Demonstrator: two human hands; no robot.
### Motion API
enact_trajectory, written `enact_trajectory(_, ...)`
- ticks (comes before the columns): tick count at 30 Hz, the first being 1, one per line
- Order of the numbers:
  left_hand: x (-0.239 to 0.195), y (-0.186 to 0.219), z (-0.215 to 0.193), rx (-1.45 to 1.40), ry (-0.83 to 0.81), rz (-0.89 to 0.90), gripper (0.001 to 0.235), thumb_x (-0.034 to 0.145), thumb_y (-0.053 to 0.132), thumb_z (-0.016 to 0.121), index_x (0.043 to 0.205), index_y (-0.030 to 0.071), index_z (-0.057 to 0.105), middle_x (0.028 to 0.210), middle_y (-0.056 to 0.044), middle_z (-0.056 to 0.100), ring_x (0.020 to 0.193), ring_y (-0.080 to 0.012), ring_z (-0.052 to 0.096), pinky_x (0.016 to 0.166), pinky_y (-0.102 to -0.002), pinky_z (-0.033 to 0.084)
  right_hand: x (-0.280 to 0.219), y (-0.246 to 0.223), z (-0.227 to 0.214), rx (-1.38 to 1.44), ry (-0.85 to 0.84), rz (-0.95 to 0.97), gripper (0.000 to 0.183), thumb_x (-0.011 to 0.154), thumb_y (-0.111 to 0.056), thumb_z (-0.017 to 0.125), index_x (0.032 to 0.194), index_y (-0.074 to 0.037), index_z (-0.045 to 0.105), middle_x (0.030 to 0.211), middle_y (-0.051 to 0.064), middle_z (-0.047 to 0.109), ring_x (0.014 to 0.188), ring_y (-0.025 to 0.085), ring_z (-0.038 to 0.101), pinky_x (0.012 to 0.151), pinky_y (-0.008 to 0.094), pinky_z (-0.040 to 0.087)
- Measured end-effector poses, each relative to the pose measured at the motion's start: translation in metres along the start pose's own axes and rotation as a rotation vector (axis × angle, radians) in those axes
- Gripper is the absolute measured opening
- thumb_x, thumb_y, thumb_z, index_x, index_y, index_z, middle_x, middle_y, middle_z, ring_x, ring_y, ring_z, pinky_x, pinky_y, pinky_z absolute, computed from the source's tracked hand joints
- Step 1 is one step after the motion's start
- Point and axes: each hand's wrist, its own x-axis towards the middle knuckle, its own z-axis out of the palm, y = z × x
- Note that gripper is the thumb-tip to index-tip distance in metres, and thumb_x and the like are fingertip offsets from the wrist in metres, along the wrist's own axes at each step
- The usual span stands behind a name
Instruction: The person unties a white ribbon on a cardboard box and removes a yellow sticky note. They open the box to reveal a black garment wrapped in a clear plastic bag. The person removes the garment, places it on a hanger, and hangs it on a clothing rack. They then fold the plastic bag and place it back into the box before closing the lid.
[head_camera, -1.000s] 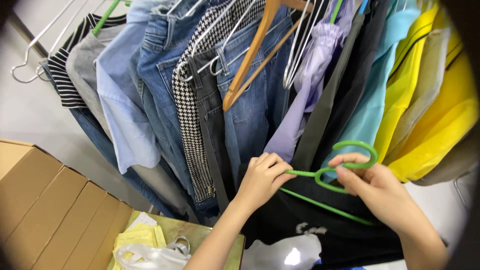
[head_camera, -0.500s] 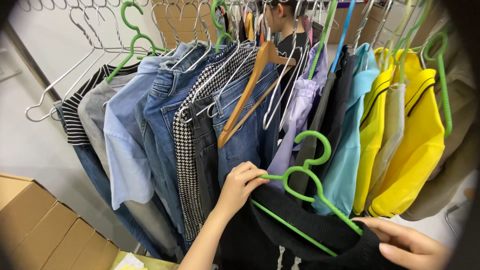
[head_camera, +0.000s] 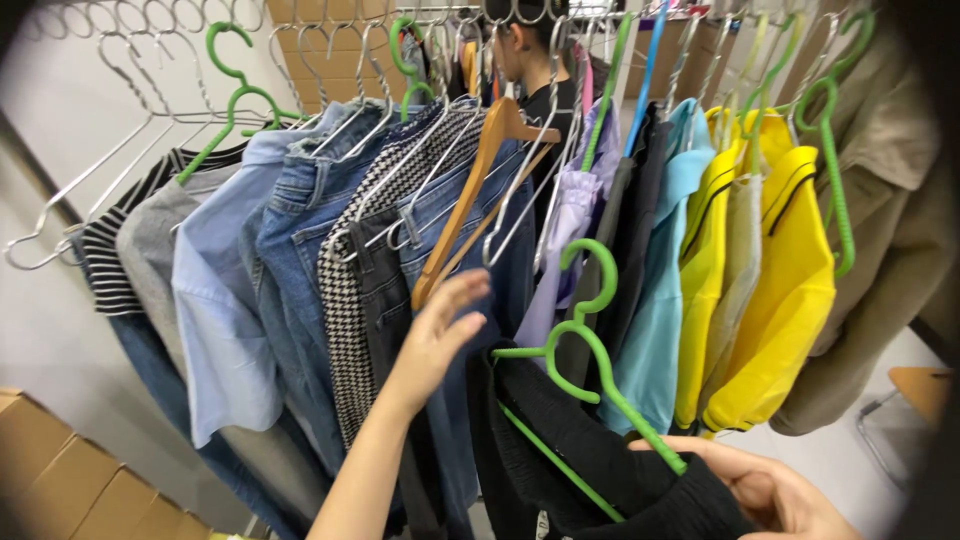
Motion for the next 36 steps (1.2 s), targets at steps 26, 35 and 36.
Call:
enact_trajectory(26,0.027,0.033,0.006,0.026,0.361,-0.205,0.049,0.109,0.043,0.037,0.134,0.020,0.072,0.142,-0.002,0.073,0.136,-0.0171,0.067,0.109,-0.037,0.047,0.130,0.010,0.118,-0.104,0.402,-0.300,0.086,0.079,-0.006,0.080,0.158,-0.001,0.047,0.158,0.011,0.063,0.139,0.018,0.063,0.116,0.033,0.047)
enact_trajectory(35,-0.005,0.033,-0.029,0.055,0.350,-0.143,0.038,0.112,0.028,0.051,0.138,0.011,0.073,0.138,-0.015,0.074,0.135,-0.0298,0.065,0.101,-0.045,0.057,0.290,0.047,0.076,-0.300,0.493,-0.654,0.082,0.093,-0.002,0.072,0.163,0.004,0.030,0.150,0.024,0.057,0.135,0.030,0.060,0.113,0.044,0.053)
enact_trajectory(36,-0.007,0.035,-0.030,0.053,0.355,-0.149,0.038,0.111,0.028,0.051,0.137,0.012,0.074,0.136,-0.014,0.075,0.133,-0.0275,0.065,0.100,-0.042,0.057,0.307,0.050,0.063,-0.345,0.513,-0.677,0.083,0.093,0.000,0.070,0.164,0.005,0.028,0.149,0.027,0.056,0.135,0.031,0.059,0.113,0.046,0.052)
